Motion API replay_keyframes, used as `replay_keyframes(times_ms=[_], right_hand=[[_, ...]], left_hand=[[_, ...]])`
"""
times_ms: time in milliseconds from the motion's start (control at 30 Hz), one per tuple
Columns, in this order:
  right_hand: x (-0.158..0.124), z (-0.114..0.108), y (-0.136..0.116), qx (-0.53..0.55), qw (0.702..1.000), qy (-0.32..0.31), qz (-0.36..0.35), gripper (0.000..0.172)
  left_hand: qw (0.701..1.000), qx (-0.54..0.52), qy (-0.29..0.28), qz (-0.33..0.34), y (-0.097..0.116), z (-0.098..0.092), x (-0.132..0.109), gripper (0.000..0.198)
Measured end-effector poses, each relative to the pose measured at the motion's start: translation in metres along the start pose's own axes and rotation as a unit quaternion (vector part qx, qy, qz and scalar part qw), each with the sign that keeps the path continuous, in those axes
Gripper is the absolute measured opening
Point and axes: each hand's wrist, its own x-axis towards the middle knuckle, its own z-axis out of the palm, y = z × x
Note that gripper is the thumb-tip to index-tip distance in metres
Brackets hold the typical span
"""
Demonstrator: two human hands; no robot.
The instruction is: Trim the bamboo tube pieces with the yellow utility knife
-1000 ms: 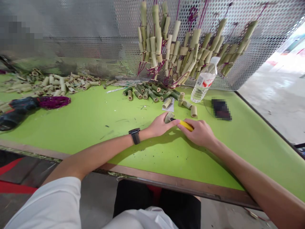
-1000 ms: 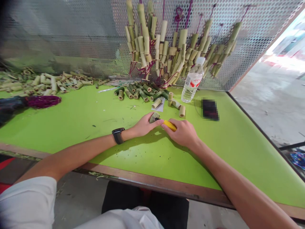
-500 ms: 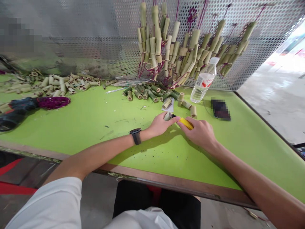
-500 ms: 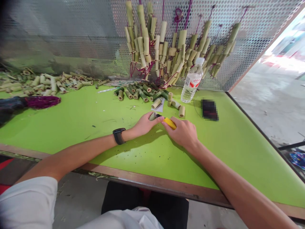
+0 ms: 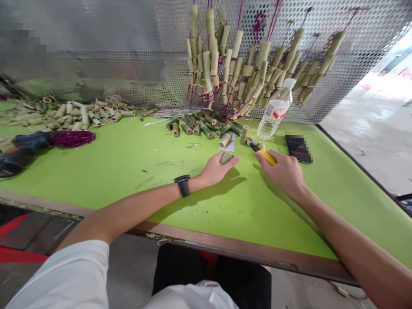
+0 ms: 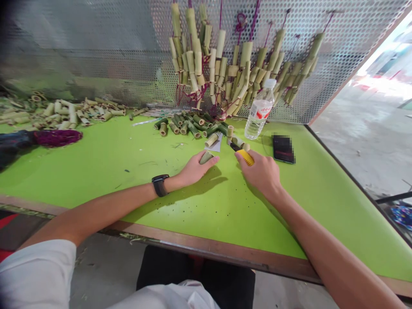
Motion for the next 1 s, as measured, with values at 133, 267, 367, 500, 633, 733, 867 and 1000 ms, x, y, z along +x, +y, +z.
replay_keyframes(times_ms=[133, 267, 367, 500, 633, 733, 867, 1000], right_hand=[[-0.002, -0.001, -0.004, 0.005, 0.999, -0.035, -0.028, 0.082], [-0.010, 0.003, -0.016, 0.021, 0.995, -0.080, -0.063, 0.079], [-0.012, 0.004, -0.018, 0.018, 0.994, -0.082, -0.073, 0.078], [-0.012, 0.003, -0.016, 0.017, 0.993, -0.092, -0.074, 0.075], [-0.011, 0.002, -0.016, 0.018, 0.993, -0.092, -0.078, 0.074], [-0.011, 0.003, -0.016, 0.016, 0.993, -0.089, -0.075, 0.075], [-0.011, 0.002, -0.017, 0.020, 0.993, -0.084, -0.077, 0.074], [-0.011, 0.003, -0.017, 0.020, 0.994, -0.076, -0.081, 0.072]], left_hand=[[0.994, -0.078, -0.041, -0.061, -0.001, -0.003, 0.002, 0.045], [0.981, -0.158, -0.062, -0.099, 0.000, -0.006, 0.005, 0.035], [0.973, -0.191, -0.066, -0.113, 0.001, -0.007, 0.006, 0.025], [0.968, -0.210, -0.088, -0.109, -0.001, -0.010, 0.007, 0.022], [0.968, -0.214, -0.101, -0.087, -0.006, -0.011, 0.009, 0.021], [0.971, -0.204, -0.099, -0.077, -0.007, -0.012, 0.009, 0.018], [0.973, -0.198, -0.090, -0.080, -0.005, -0.011, 0.008, 0.020], [0.975, -0.193, -0.078, -0.080, -0.006, -0.011, 0.008, 0.024]])
